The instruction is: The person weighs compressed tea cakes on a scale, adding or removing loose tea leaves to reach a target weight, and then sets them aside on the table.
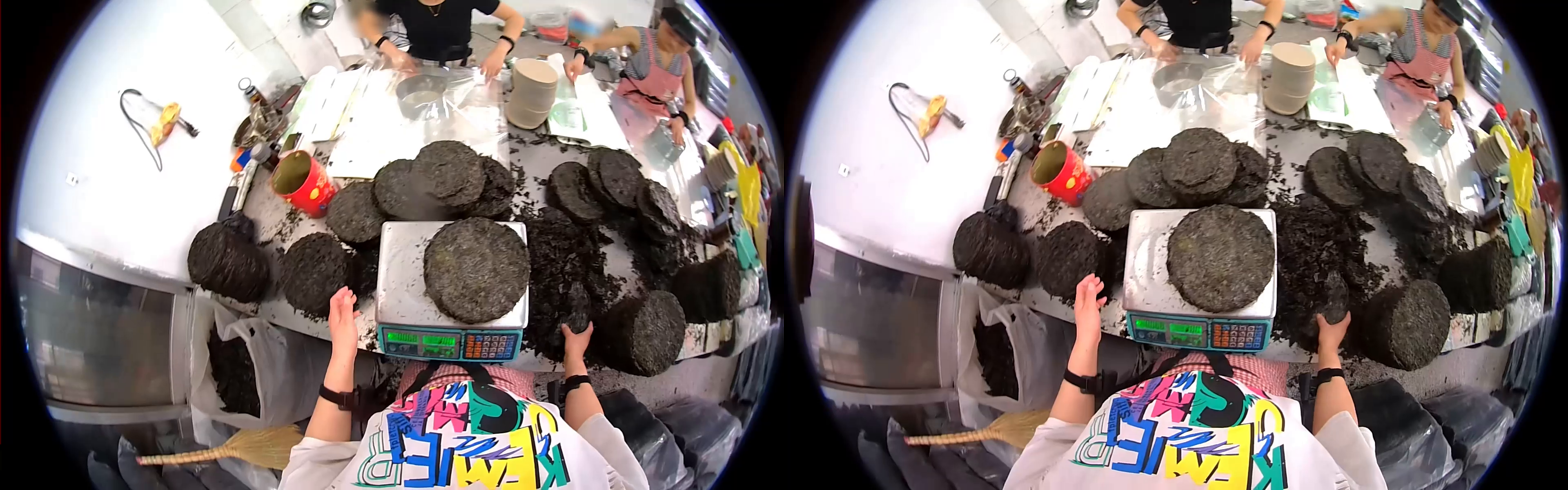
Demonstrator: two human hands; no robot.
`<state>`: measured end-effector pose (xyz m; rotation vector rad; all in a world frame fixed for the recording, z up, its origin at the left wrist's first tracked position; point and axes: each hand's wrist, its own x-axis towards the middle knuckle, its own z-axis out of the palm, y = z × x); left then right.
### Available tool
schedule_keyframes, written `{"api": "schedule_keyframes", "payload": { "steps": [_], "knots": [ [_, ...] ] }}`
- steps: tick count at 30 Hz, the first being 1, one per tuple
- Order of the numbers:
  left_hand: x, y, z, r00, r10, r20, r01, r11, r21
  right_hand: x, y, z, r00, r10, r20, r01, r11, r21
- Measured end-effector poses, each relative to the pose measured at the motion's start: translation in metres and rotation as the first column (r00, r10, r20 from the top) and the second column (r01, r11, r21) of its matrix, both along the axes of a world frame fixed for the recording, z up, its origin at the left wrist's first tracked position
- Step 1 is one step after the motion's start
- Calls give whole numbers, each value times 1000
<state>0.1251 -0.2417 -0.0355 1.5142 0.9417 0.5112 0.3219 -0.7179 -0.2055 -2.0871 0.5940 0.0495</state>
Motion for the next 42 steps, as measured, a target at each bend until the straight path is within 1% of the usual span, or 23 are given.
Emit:
{"api": "schedule_keyframes", "payload": {
  "steps": [4,5,8,9,10,12,14,18,20,22,24,25,28,30,32,33,34,35,36,38,40,41,42],
  "knots": [
    [30,6,22,995,-77,67,76,997,17,15,-18,20,959,261,113,-257,965,-46],
    [42,8,22,988,-129,81,129,992,-1,19,-33,-3,951,282,124,-220,903,-370],
    [87,-2,18,936,-345,75,336,936,110,27,-17,58,944,305,128,-252,914,-319],
    [103,-10,10,909,-414,48,404,904,139,31,-7,67,923,320,214,-324,946,-17],
    [120,-23,-3,902,-432,-4,426,887,178,32,13,88,877,404,258,-454,873,177],
    [142,-58,-8,862,-454,-227,507,783,361,26,70,153,889,434,147,-436,703,562],
    [152,-93,-16,878,-450,-165,471,745,472,28,105,164,863,487,132,-448,618,646],
    [159,-101,-1,871,-452,-195,491,782,383,38,117,146,902,417,109,-341,536,772],
    [156,-87,0,870,-474,-135,491,814,311,37,126,175,865,468,183,-432,506,746],
    [149,-78,5,844,-531,-82,534,813,232,44,128,178,905,426,1,-228,484,845],
    [143,-85,13,857,-513,-40,489,789,371,55,123,157,899,438,6,-162,319,934],
    [142,-86,10,849,-523,69,488,829,274,58,123,154,896,443,9,-124,232,965],
    [133,-88,6,826,-472,308,499,866,-12,57,130,158,884,451,123,-310,369,876],
    [130,-89,1,831,-371,414,476,859,-187,67,123,147,910,306,280,-415,649,638],
    [132,-82,0,881,-280,381,399,873,-280,86,98,148,940,-2,342,-186,836,515],
    [132,-72,-6,905,-305,298,392,871,-298,98,80,152,928,-136,346,-113,783,612],
    [131,-65,-8,913,-353,205,397,886,-240,108,60,154,907,-266,327,-47,708,704],
    [130,-55,-24,904,-426,22,423,902,80,115,40,160,931,-272,244,-23,622,783],
    [129,-47,-36,887,-427,-176,462,800,384,119,28,171,950,-268,160,5,526,850],
    [138,-59,23,913,-339,-226,385,541,747,117,28,193,977,-170,128,-30,486,873],
    [157,-74,55,822,-541,177,499,834,234,107,56,216,985,109,132,-163,363,917],
    [168,-76,60,701,-596,392,659,751,-36,102,78,222,977,178,117,-171,329,929],
    [175,-87,84,719,-448,531,687,572,-448,97,104,228,964,245,104,-176,293,940]
  ]
}}
